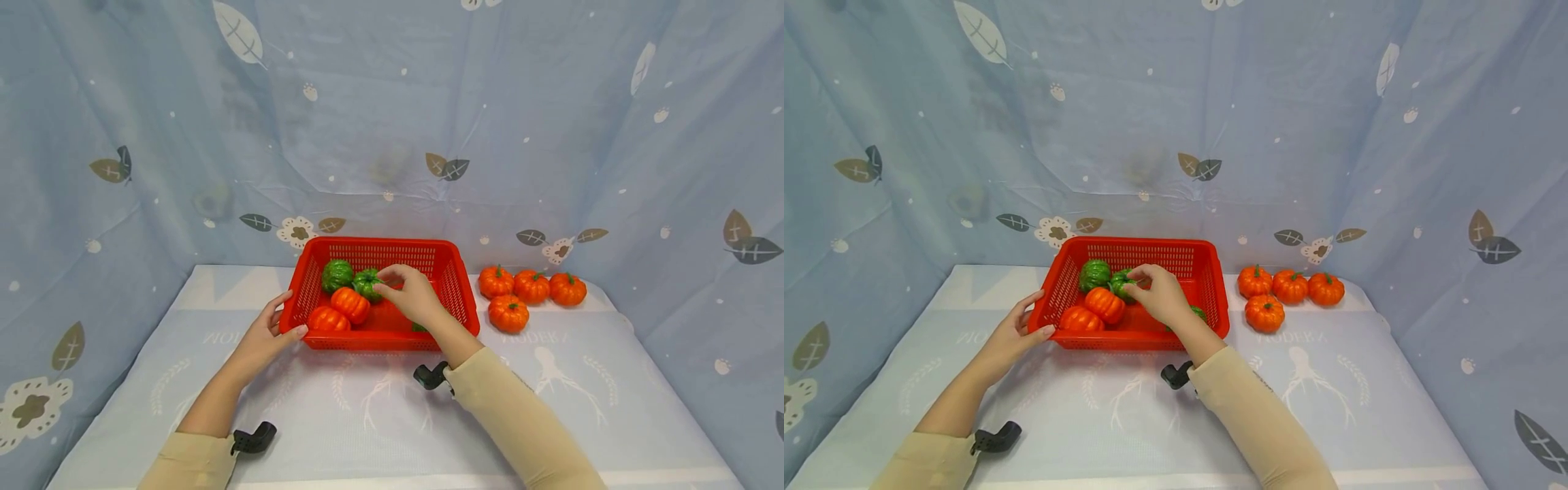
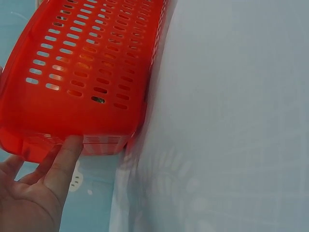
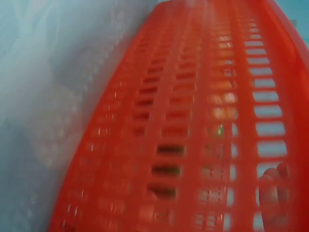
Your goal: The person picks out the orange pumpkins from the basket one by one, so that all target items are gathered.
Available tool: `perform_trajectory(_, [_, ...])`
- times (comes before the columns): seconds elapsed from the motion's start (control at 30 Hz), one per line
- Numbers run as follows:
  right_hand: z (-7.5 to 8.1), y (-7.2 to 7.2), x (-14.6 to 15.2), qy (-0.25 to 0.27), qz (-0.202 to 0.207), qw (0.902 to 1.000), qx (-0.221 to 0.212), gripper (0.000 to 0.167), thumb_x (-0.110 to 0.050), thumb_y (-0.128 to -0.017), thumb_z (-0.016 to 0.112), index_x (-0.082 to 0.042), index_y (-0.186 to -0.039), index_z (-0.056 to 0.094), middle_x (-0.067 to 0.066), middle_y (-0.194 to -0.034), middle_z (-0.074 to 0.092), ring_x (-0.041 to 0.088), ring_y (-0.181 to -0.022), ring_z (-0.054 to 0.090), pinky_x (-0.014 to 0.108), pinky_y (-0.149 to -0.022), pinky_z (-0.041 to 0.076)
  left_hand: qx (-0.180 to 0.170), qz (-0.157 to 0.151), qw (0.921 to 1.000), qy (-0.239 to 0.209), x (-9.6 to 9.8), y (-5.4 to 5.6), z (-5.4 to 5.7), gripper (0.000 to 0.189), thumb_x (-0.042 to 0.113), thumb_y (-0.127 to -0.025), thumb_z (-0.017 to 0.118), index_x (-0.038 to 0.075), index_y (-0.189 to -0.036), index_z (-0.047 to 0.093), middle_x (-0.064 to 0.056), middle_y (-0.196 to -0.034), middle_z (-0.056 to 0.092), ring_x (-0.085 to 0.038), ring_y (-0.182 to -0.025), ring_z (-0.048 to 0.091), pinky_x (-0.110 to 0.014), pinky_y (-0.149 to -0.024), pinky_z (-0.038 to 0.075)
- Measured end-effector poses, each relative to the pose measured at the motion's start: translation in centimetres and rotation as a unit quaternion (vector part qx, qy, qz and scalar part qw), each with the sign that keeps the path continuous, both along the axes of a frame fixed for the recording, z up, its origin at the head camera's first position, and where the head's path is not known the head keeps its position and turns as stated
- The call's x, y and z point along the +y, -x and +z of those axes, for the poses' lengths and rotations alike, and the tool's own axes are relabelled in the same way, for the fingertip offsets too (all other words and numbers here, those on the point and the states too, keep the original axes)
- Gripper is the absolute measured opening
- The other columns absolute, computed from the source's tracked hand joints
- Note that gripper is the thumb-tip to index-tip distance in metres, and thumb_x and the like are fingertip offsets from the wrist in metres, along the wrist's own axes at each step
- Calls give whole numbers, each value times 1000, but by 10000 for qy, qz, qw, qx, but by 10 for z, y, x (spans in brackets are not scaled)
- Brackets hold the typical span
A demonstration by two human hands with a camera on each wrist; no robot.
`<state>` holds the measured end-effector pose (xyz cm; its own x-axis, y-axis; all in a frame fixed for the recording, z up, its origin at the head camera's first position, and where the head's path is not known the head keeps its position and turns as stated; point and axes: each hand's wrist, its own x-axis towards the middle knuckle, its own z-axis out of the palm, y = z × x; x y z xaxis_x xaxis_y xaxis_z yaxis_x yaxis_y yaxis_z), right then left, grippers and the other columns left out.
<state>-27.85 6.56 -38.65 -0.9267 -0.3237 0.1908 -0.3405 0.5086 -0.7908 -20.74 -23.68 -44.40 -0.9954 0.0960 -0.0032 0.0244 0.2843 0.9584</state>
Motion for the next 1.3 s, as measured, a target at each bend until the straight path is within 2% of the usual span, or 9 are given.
perform_trajectory(0.27, [-3, 7, -27, -384, 237, 9982, -393, 34, -20, -91, 76, -6, -121, 69, 12, -122, 67, 26, -109, 64, 39, -87, 57, -22, -12, 10000, -8, 2, 1, 1, 90, 26, -93, 72, 20, -161, 14, -25, -153, 37, -42, -134, 47, -42, -99, 50])
perform_trajectory(0.5, [-10, 20, -40, -835, 292, 9950, -463, 36, -22, -89, 78, -7, -120, 71, 9, -120, 69, 24, -106, 64, 36, -88, 56, -25, -32, 10000, -4, 2, 1, 1, 91, 26, -93, 72, 20, -162, 13, -24, -154, 36, -42, -136, 45, -43, -100, 49])
perform_trajectory(0.8, [-20, 27, -47, -898, 318, 9925, -771, 37, -23, -86, 81, -9, -119, 71, 7, -121, 68, 24, -112, 62, 38, -97, 52, -17, -10, 10000, 50, 2, 1, 1, 91, 27, -93, 72, 19, -162, 13, -24, -153, 37, -42, -135, 46, -41, -99, 51])
perform_trajectory(1.3, [-27, 29, -53, -991, 313, 9916, -767, 39, -20, -85, 82, -7, -120, 71, 8, -115, 70, 23, -108, 63, 36, -95, 53, -19, 11, 9999, 101, 2, 0, 0, 92, 27, -93, 73, 19, -162, 12, -25, -153, 37, -43, -134, 46, -41, -99, 50])
